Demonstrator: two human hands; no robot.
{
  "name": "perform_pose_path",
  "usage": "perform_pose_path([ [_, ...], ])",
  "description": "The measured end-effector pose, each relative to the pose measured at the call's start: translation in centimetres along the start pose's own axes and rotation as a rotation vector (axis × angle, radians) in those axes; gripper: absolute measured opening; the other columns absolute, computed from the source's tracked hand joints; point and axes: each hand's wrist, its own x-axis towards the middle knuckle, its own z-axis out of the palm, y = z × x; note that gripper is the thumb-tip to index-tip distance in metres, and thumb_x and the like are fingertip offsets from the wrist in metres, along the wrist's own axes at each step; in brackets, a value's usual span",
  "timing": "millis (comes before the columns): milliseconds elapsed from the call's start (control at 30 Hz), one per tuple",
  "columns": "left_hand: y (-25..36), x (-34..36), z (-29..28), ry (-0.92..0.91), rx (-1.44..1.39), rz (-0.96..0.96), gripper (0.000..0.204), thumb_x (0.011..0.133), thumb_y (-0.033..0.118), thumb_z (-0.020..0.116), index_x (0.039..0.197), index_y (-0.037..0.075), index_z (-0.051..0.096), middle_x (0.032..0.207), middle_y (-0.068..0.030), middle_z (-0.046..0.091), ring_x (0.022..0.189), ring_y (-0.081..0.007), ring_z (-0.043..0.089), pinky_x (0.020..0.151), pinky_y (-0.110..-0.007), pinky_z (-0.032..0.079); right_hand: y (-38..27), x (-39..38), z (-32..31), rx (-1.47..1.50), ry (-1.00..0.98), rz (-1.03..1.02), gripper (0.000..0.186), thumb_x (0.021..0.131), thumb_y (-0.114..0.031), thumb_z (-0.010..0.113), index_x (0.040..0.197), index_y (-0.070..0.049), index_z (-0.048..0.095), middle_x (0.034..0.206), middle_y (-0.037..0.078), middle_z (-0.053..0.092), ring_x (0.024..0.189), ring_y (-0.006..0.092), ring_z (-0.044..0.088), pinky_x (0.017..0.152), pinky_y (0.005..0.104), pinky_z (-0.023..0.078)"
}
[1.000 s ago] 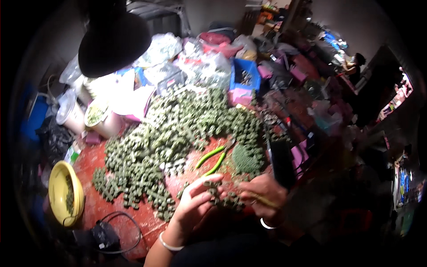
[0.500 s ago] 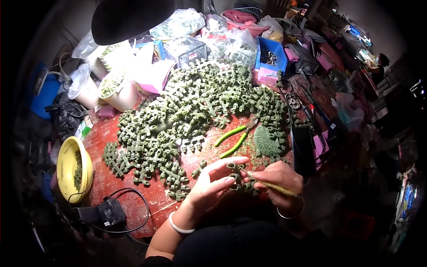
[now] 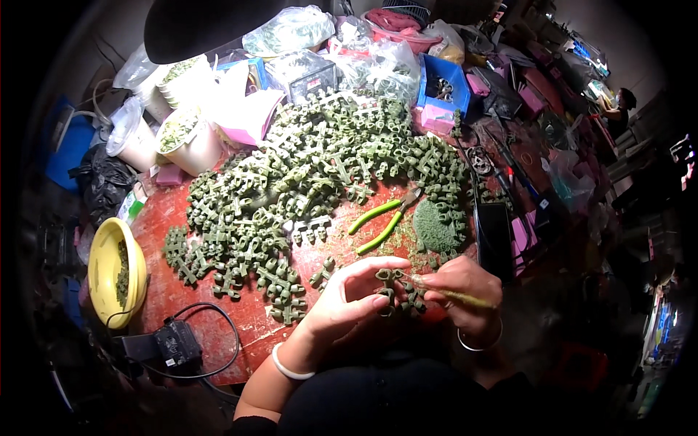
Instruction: The person solders small green plastic components together using a soldering iron, picking up individual pieces from a pile and joining them into a larger structure.
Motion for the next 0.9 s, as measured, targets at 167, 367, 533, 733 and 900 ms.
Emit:
perform_pose_path([
  [167, 0.1, 0.0, -0.1, -0.021, -0.015, -0.015, 0.058, 0.091, 0.013, 0.072, 0.141, -0.004, 0.049, 0.126, -0.0102, 0.062, 0.109, -0.0163, 0.061, 0.098, -0.033, 0.049, 0.7, -0.3, 0.1, 0.049, 0.072, 0.032, 0.022, 0.079, -0.004, 0.082, 0.100, 0.001, 0.075, 0.084, 0.010, 0.071, 0.074, 0.0207, 0.065, 0.066, 0.0307, 0.050],
  [367, -0.1, -0.3, -0.3, -0.025, -0.041, -0.021, 0.060, 0.090, 0.015, 0.073, 0.141, -0.004, 0.049, 0.126, -0.0104, 0.062, 0.108, -0.0173, 0.061, 0.096, -0.032, 0.049, 0.2, -0.3, 0.1, 0.079, 0.043, 0.023, 0.024, 0.078, 0.000, 0.081, 0.102, 0.000, 0.076, 0.084, 0.010, 0.070, 0.073, 0.0207, 0.065, 0.065, 0.0311, 0.050],
  [533, 0.1, -0.3, -0.1, -0.020, -0.028, -0.025, 0.060, 0.090, 0.014, 0.073, 0.141, -0.005, 0.049, 0.125, -0.0106, 0.062, 0.108, -0.0174, 0.062, 0.094, -0.032, 0.049, 0.2, -0.4, -0.1, 0.083, 0.061, 0.147, 0.024, 0.080, 0.002, 0.079, 0.103, 0.000, 0.075, 0.084, 0.011, 0.070, 0.074, 0.0207, 0.066, 0.065, 0.0307, 0.051],
  [733, -0.3, -0.2, -0.9, 0.051, -0.201, -0.055, 0.066, 0.087, 0.009, 0.071, 0.145, -0.006, 0.044, 0.117, -0.0133, 0.065, 0.110, -0.0224, 0.064, 0.097, -0.033, 0.050, 1.9, -0.6, -1.4, 0.140, 0.127, 0.154, 0.022, 0.087, 0.001, 0.074, 0.110, 0.001, 0.072, 0.085, 0.010, 0.072, 0.067, 0.0148, 0.067, 0.061, 0.0242, 0.053],
  [900, -0.7, 0.5, 1.0, 0.248, -0.182, -0.076, 0.076, 0.076, 0.006, 0.063, 0.148, -0.008, 0.040, 0.118, -0.0185, 0.066, 0.109, -0.0277, 0.065, 0.097, -0.036, 0.052, 8.2, 1.3, -9.1, -0.384, 0.387, 0.242, 0.016, 0.097, -0.015, 0.067, 0.109, -0.005, 0.070, 0.083, 0.010, 0.072, 0.070, 0.0222, 0.069, 0.061, 0.0310, 0.053],
])
